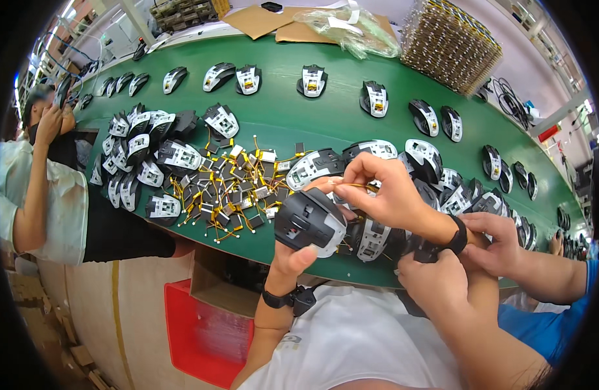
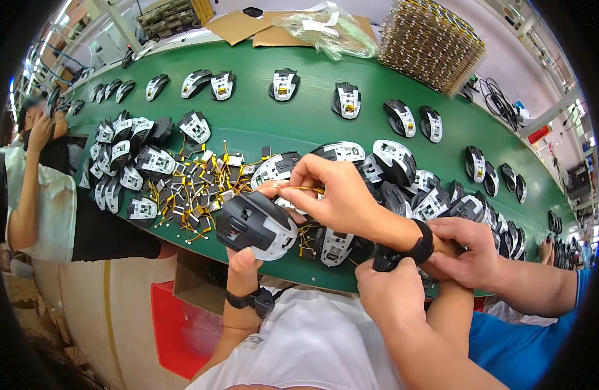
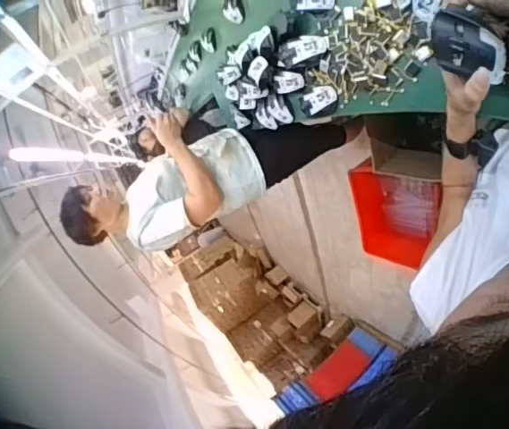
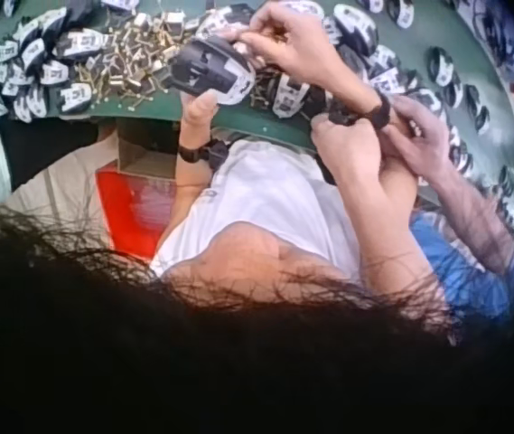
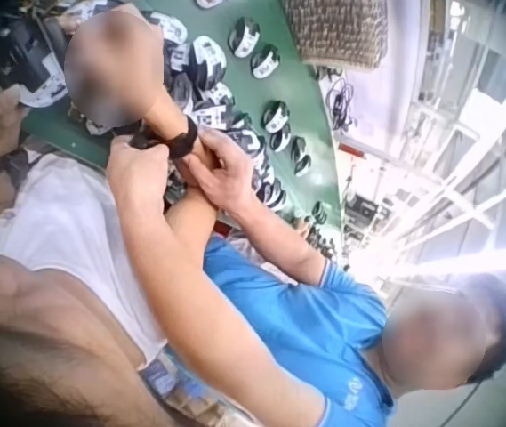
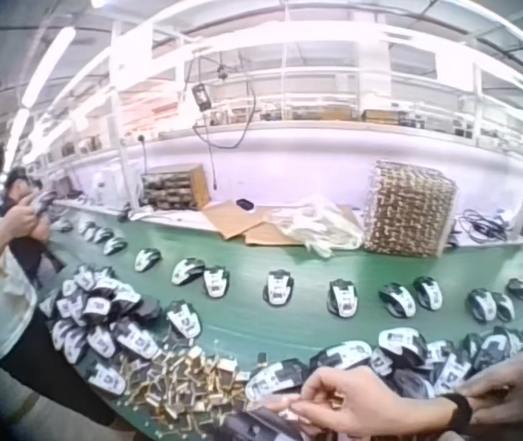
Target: The person assembles computer mice by inserting small circuit boards into the mouse shells. They pick up a mouse shell, place a circuit board inside, and then place the completed unit on the table. The process is repeated for multiple units.
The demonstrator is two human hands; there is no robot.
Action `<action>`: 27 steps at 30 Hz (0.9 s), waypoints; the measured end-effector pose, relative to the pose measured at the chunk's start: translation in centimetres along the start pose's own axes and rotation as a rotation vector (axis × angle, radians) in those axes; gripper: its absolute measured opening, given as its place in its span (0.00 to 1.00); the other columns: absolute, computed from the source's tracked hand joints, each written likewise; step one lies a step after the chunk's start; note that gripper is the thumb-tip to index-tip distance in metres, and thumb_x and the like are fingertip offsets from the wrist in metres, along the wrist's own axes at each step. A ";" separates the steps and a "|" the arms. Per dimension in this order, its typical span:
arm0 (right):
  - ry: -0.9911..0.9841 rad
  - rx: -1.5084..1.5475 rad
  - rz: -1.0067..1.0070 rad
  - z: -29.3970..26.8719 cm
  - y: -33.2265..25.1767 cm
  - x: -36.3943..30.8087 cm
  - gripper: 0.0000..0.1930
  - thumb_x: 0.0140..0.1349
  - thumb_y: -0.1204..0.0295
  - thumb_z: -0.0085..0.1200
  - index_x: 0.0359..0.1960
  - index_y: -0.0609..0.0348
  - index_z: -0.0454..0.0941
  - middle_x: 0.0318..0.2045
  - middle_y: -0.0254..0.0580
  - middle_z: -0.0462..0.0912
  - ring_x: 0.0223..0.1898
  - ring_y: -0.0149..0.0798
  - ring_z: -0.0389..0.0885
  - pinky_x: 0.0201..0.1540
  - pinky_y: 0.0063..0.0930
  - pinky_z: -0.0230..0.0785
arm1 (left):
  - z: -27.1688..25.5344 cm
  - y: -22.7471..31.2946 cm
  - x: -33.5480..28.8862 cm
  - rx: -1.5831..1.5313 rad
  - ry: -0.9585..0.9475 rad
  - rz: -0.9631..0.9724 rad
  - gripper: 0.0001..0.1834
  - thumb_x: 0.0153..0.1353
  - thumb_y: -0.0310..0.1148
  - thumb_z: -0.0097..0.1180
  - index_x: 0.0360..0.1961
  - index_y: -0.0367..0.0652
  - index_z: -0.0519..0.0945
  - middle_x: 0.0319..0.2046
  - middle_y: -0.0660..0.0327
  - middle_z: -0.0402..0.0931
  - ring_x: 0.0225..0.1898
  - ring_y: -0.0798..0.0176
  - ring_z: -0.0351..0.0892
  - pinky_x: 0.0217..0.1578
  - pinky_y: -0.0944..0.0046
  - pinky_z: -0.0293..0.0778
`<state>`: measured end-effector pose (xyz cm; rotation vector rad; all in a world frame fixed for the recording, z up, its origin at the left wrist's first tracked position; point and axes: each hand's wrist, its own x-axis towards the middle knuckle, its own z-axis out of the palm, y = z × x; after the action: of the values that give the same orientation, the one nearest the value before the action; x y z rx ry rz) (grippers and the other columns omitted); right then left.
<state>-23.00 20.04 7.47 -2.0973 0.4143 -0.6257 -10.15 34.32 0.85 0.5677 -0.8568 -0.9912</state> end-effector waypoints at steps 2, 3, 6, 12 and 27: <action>0.042 -0.052 -0.056 -0.2 -0.1 -0.1 0.09 0.57 0.72 0.64 0.34 0.61 0.77 0.14 0.33 0.71 0.17 0.25 0.69 0.22 0.23 0.61 | 0.3 0.0 0.0 0.042 0.004 0.012 0.50 0.47 0.50 0.67 0.66 0.31 0.62 0.65 0.46 0.61 0.55 0.51 0.77 0.54 0.52 0.74; 0.028 -0.073 -0.054 -0.3 -0.8 -0.2 0.09 0.57 0.73 0.64 0.34 0.61 0.77 0.13 0.32 0.69 0.17 0.26 0.68 0.21 0.23 0.60 | 0.4 0.1 0.0 0.059 0.016 0.018 0.50 0.48 0.49 0.67 0.66 0.31 0.62 0.65 0.47 0.61 0.54 0.51 0.77 0.54 0.53 0.75; 0.011 -0.116 -0.029 -0.4 -1.5 -0.6 0.08 0.57 0.73 0.64 0.36 0.59 0.78 0.13 0.31 0.64 0.15 0.28 0.64 0.20 0.25 0.56 | 0.4 0.0 -0.5 0.063 0.014 0.007 0.49 0.48 0.46 0.66 0.66 0.31 0.61 0.63 0.47 0.63 0.54 0.52 0.78 0.54 0.54 0.75; 0.054 -0.153 -0.051 -1.5 -1.6 -1.3 0.06 0.57 0.73 0.63 0.35 0.58 0.80 0.13 0.32 0.64 0.15 0.29 0.61 0.20 0.26 0.54 | 1.2 0.2 -0.3 -0.059 -0.003 -0.115 0.52 0.45 0.51 0.67 0.66 0.30 0.61 0.58 0.47 0.70 0.52 0.53 0.80 0.50 0.56 0.78; -0.037 -0.291 -0.437 -1.8 -3.7 -1.8 0.10 0.51 0.76 0.67 0.34 0.55 0.79 0.24 0.36 0.71 0.26 0.39 0.73 0.30 0.29 0.68 | 1.8 -0.2 2.6 -0.354 0.184 0.064 0.44 0.70 0.65 0.30 0.70 0.36 0.56 0.49 0.41 0.76 0.51 0.51 0.78 0.51 0.56 0.76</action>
<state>-25.32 21.85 10.94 -2.5007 0.0183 -0.8136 -11.05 31.87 2.62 0.3203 -0.5170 -0.9870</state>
